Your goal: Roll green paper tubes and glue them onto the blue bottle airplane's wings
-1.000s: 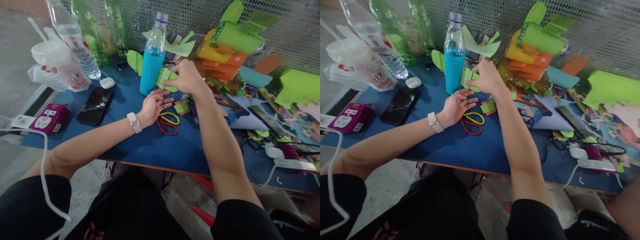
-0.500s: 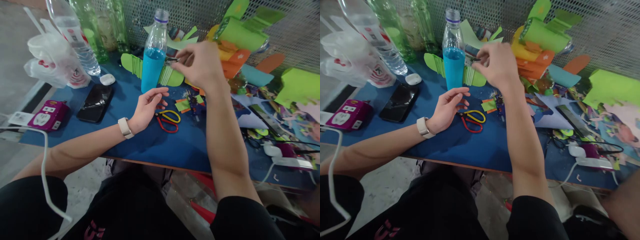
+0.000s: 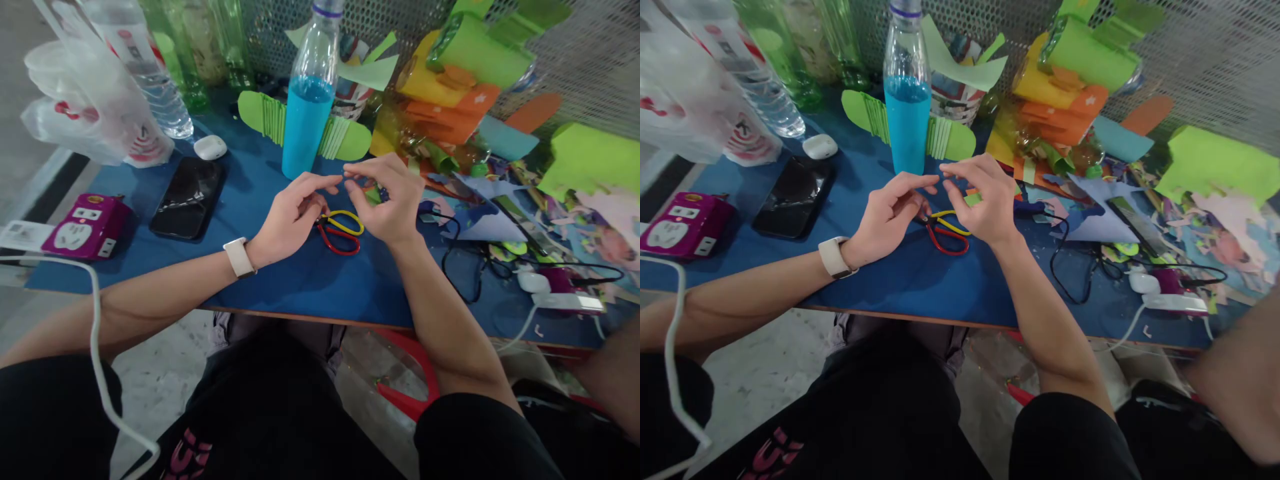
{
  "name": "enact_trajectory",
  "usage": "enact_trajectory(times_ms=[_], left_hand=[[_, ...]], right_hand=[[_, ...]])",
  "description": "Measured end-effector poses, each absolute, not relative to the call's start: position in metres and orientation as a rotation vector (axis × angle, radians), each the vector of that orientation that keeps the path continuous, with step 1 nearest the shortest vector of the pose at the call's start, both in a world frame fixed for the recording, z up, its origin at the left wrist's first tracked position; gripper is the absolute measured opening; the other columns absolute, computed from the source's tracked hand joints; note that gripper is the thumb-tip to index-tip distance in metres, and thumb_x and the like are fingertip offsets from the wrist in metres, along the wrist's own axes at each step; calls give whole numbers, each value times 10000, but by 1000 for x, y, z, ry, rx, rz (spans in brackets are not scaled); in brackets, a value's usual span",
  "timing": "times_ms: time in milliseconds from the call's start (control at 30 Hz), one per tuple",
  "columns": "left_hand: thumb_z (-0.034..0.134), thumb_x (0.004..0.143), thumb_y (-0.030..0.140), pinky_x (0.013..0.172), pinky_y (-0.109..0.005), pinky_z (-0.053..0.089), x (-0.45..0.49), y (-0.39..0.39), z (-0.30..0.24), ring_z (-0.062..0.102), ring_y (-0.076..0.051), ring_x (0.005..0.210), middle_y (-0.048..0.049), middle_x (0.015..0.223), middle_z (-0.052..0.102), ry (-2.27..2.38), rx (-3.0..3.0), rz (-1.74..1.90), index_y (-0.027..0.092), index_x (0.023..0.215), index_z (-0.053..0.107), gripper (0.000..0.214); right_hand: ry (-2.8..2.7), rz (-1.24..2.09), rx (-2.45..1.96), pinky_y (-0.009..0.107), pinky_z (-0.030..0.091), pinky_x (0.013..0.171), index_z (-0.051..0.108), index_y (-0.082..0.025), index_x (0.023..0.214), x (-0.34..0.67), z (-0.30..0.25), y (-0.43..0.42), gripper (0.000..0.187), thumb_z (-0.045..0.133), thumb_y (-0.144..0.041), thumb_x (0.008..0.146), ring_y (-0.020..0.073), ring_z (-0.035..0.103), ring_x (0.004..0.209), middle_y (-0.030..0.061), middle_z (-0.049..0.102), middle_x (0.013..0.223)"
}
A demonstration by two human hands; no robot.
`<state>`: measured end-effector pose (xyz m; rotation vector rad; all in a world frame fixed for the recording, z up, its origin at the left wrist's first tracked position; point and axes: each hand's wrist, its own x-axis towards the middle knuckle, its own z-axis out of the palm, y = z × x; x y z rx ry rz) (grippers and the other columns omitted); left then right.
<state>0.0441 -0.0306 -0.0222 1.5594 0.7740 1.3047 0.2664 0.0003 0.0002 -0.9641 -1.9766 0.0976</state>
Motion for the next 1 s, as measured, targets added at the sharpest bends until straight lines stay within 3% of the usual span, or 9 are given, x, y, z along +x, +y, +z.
enact_trajectory(times_ms=[200, 367, 567, 767, 1000], left_hand=[[700, 984, 81, 1051, -409, 599, 47, -37, -11, 722, -235, 1040, -87, 1325, 727, 784, 1464, 1161, 281, 1284, 867, 397], [709, 991, 124, 1024, -408, 609, 47, -36, -14, 712, -226, 995, -111, 1357, 708, 769, 1649, 1159, 249, 1336, 841, 390], [687, 999, 160, 967, -379, 636, 49, -39, -13, 731, -255, 1118, -122, 1403, 693, 740, 1701, 1158, 251, 1406, 808, 434], [692, 993, 136, 904, -372, 634, 49, -40, -14, 719, -225, 1011, -110, 1396, 689, 764, 1692, 1178, 268, 1395, 811, 440], [762, 958, 108, 928, -387, 637, 50, -42, -13, 708, -230, 1024, -105, 1404, 667, 765, 1570, 1171, 273, 1353, 816, 431]], right_hand=[[-1946, -16, -832, 538, 683, 796, 864, -360, 1049, 274, -1, -1, 128, 737, -353, 1037, 285, 795, 841, 42, 865, 954], [-1964, 85, -1016, 598, 694, 882, 860, -385, 1014, 274, 2, -7, 84, 781, -411, 1021, 322, 801, 903, 63, 860, 961], [-1927, 36, -818, 535, 687, 808, 857, -347, 987, 271, 0, -3, 68, 798, -364, 1018, 286, 811, 841, 36, 860, 905], [-1934, 67, -1019, 558, 689, 865, 790, -350, 1024, 268, -4, -7, 158, 681, -435, 1101, 315, 778, 929, 68, 819, 966], [-1967, 123, -1091, 568, 636, 965, 694, -362, 1074, 262, -9, -10, 155, 593, -459, 1141, 339, 733, 1048, 89, 759, 1069]])
